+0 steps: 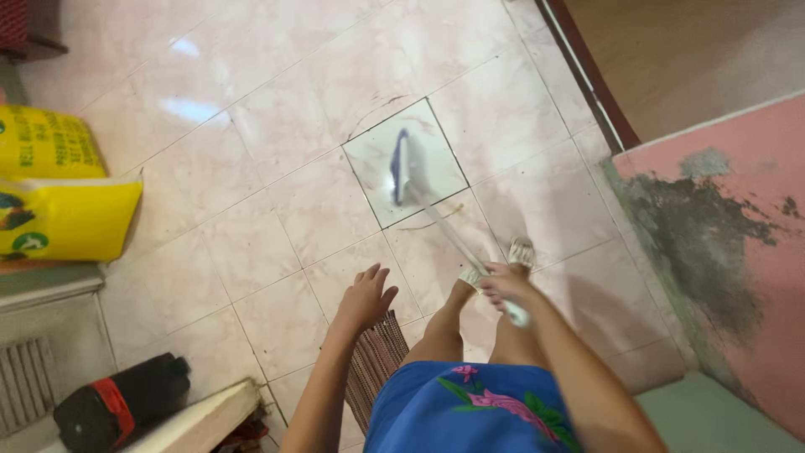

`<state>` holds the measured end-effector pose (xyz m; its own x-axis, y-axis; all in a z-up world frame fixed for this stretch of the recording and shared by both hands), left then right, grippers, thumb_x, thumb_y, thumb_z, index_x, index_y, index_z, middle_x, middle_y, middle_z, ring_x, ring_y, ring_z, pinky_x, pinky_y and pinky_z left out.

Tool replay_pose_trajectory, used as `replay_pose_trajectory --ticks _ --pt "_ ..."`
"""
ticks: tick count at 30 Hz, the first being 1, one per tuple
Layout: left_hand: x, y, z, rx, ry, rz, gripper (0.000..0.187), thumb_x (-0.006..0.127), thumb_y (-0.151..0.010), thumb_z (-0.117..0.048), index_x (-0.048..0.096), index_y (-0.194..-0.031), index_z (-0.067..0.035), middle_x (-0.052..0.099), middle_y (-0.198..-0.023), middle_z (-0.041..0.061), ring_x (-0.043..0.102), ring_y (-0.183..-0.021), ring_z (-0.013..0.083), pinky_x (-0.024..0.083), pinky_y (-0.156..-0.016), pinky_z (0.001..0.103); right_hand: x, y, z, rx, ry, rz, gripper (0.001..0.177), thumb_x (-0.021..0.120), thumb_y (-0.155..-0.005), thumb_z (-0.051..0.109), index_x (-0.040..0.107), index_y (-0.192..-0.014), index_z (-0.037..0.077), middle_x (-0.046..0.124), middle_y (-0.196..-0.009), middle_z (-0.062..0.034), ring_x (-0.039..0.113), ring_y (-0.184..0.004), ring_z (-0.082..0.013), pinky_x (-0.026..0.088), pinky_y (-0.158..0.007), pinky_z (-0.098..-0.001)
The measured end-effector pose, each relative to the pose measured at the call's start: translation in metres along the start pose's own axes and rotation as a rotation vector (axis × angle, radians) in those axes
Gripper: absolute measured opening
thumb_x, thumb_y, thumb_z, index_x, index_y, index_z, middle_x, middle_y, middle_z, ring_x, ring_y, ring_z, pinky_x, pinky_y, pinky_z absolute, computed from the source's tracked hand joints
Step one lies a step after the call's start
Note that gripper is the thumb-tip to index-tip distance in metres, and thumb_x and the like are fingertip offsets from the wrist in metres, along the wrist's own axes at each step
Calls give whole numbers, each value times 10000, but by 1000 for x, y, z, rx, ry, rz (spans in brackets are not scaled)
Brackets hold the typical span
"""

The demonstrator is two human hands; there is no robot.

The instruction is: The person sweeps a tiled floor using a broom, moving around various items such as a mat, a black bag, and large yellow sacks. They sweep debris into a pile and navigate around furniture and storage items.

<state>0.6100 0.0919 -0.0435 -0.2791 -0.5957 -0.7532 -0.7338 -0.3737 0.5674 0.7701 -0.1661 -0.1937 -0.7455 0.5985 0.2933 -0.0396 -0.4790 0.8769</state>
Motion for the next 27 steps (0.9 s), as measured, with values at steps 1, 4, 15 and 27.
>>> replay_pose_trajectory --ticks 1,4,15,27 --pt "0 2 -1 -19 5 -7 541 604 -965 -390 529 -1398 -75 466 -1536 162 454 -1387 378 473 -1050 518 -19 21 10 -66 126 -76 654 614 -937 57 379 -1541 140 576 -625 -36 470 -434 -124 392 -365 -306" --pt "3 -4 -18 -65 30 -9 548 609 -960 -389 530 -1403 -77 457 -1541 160 444 -1397 374 468 -1056 516 -89 99 9 -84 159 -193 542 598 -955 186 513 -1488 135 502 -591 -78 444 -398 -156 362 -338 -331" --pt "13 -46 -142 -54 130 -51 539 595 -963 -378 527 -1405 -76 467 -1539 148 463 -1380 359 461 -1051 503 -355 167 -28 172 529 -554 763 657 -885 108 308 -1553 -12 670 -891 -127 715 -726 -261 600 -595 -424" --pt "27 -40 -167 -153 157 -102 538 610 -949 -369 535 -1384 -60 472 -1523 173 464 -1371 382 467 -1039 506 -283 70 84 33 225 -86 740 602 -898 41 358 -1581 186 443 -623 -10 400 -428 -115 342 -354 -316"
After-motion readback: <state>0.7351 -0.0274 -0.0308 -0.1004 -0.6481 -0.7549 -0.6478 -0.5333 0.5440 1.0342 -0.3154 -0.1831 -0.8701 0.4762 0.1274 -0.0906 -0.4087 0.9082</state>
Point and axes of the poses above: each hand's wrist, its own y-axis away from the middle knuckle, its own x-axis out of the palm, z = x × y, the point moved 7 cm from there along -y, towards the middle knuckle
